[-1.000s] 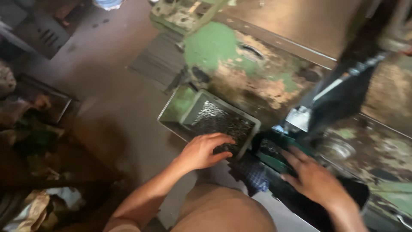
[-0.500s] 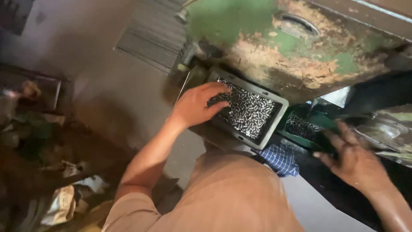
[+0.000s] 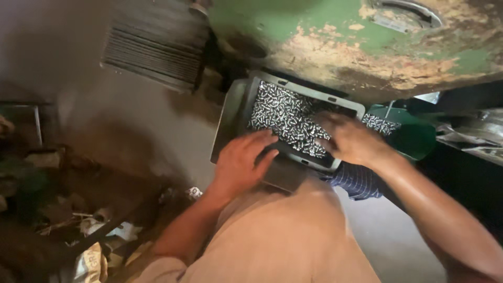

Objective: The person operates a green industrial metal press by turning a handwheel to process small metal pins. They repeatedly pick up pins from a tray, place them into the machine, and collect the processed pieces into a green bin.

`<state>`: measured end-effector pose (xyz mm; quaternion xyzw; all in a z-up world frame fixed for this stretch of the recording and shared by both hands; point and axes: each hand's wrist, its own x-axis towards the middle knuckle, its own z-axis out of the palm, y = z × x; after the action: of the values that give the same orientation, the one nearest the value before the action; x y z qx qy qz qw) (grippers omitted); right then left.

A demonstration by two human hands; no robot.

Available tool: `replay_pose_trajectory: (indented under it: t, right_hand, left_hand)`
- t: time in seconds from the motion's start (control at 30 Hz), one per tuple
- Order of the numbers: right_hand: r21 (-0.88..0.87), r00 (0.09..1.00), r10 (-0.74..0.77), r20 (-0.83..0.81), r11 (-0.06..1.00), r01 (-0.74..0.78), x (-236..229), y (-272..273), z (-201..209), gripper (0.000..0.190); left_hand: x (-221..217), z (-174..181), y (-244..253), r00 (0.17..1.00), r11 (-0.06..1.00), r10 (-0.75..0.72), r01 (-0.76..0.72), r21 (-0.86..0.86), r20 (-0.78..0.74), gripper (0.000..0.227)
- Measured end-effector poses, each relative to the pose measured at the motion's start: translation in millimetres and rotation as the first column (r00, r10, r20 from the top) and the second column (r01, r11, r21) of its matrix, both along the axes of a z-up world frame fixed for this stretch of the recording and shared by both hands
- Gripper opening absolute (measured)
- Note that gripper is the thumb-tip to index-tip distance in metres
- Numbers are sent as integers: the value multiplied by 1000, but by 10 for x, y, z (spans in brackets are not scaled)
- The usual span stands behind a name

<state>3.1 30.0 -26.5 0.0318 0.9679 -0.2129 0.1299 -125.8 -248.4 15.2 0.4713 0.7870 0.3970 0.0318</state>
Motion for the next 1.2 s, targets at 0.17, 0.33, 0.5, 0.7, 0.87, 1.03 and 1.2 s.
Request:
replay_pose_trajectory:
  t: [0.17,0.33,0.5,0.7,0.87,1.03,1.2]
  right_hand:
    - [324,986,-1,165,945,-54,-519,-254,-1011,56]
    - [278,980,-111,-163,948,154,-678,-325,-1513,49]
    - [245,981,-194,12,952,185,-614,-531,-1576,43]
    - [175,957,-164,-238,962,208,-474,-594,-1633,46]
    - [165,981,-182,58,971,171,-460,-639,-1570,45]
    - [282,963,270,-5,924,-258,-802,-620,-1468,32]
    - [277,867,445,-226,882,-381,-1241,-743,-1980,41]
  left_hand:
    - [-15,-60,-60,1000,999,17,-17,46,-2,25]
    - [-34,-12,-10,999,998,39,-39,41,4,23]
    - [-12,1,10,998,994,60,-57,93,-25,17]
    - [-11,-78,-74,984,963,22,27,267,-176,13]
    - [-23,-180,-146,963,882,-77,187,432,-258,13]
    - [-49,-230,-156,945,864,-79,224,452,-317,14]
    - [-57,-235,-146,947,867,-50,198,457,-316,14]
